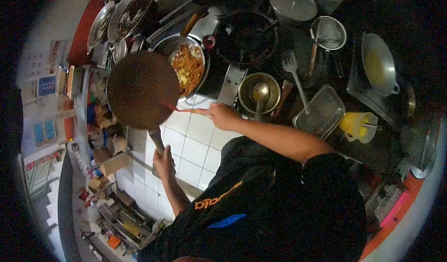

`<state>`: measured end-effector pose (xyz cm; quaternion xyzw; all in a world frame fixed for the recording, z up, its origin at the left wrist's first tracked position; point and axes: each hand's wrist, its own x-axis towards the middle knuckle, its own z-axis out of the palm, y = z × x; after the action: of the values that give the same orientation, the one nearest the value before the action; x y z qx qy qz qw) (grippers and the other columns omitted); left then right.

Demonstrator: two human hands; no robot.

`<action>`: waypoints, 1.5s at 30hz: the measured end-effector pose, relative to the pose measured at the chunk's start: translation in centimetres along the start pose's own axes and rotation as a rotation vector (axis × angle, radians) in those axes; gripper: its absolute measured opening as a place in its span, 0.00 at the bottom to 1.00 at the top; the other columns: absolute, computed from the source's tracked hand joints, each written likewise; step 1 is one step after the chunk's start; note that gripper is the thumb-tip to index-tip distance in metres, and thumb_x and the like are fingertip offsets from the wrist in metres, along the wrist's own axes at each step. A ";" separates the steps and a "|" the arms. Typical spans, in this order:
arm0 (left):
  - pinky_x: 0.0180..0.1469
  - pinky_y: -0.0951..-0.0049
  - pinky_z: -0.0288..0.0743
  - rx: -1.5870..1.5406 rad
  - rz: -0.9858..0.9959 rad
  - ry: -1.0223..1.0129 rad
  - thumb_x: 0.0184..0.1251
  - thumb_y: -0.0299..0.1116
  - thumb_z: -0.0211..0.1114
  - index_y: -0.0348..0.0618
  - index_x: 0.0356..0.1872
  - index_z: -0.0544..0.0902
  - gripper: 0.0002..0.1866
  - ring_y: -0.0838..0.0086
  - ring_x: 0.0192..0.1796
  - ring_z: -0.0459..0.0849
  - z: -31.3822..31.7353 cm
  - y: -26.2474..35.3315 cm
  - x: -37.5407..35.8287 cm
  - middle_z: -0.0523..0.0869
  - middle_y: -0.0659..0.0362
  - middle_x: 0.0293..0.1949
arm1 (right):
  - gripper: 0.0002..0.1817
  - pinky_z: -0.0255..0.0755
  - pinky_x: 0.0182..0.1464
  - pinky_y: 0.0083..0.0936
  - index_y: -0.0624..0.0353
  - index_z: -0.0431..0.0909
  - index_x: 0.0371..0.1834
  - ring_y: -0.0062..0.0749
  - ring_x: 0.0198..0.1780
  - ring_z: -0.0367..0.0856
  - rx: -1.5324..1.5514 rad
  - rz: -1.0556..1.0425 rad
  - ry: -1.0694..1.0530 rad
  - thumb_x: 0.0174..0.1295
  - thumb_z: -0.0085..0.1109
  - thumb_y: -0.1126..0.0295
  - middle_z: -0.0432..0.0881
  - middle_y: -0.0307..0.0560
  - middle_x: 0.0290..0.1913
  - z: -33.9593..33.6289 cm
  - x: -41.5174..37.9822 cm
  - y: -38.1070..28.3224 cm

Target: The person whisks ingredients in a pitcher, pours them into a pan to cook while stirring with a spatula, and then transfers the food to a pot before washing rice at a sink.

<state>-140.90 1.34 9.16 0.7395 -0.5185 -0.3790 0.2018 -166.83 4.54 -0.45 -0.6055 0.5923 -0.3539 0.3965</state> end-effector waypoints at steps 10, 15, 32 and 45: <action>0.13 0.80 0.60 -0.109 -0.318 -0.587 0.60 0.34 0.63 0.39 0.32 0.71 0.11 0.83 0.13 0.66 0.0 -2.0 -8.0 0.70 0.65 0.17 | 0.31 0.69 0.37 0.21 0.52 0.67 0.63 0.28 0.31 0.74 0.140 0.112 0.369 0.52 0.47 0.83 0.77 0.47 0.34 -9.6 -15.4 -1.6; 0.14 0.81 0.59 -0.156 -0.171 -0.866 0.61 0.39 0.64 0.40 0.34 0.71 0.14 0.84 0.14 0.66 5.8 1.9 -4.9 0.69 0.67 0.16 | 0.32 0.71 0.25 0.13 0.58 0.58 0.67 0.18 0.27 0.76 0.643 0.441 0.581 0.56 0.51 0.82 0.76 0.46 0.51 -12.4 -16.5 -3.9; 0.16 0.79 0.61 -0.215 0.003 -1.097 0.59 0.53 0.62 0.39 0.36 0.75 0.23 0.81 0.16 0.67 25.0 7.3 8.0 0.72 0.64 0.21 | 0.30 0.63 0.18 0.15 0.59 0.63 0.64 0.17 0.20 0.69 0.633 0.674 0.841 0.55 0.53 0.81 0.77 0.42 0.40 -9.9 -20.3 -2.3; 0.30 0.74 0.73 -0.179 0.268 -0.694 0.54 0.28 0.64 0.39 0.45 0.78 0.16 0.76 0.24 0.77 19.1 -8.4 6.5 0.80 0.59 0.26 | 0.29 0.64 0.17 0.20 0.58 0.60 0.66 0.21 0.21 0.72 0.599 0.760 0.780 0.59 0.52 0.79 0.68 0.52 0.57 -9.6 -18.5 1.8</action>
<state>-149.31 0.39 -10.98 0.4722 -0.6129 -0.6210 0.1259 -177.11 22.48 2.86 -0.0410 0.7426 -0.5341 0.4020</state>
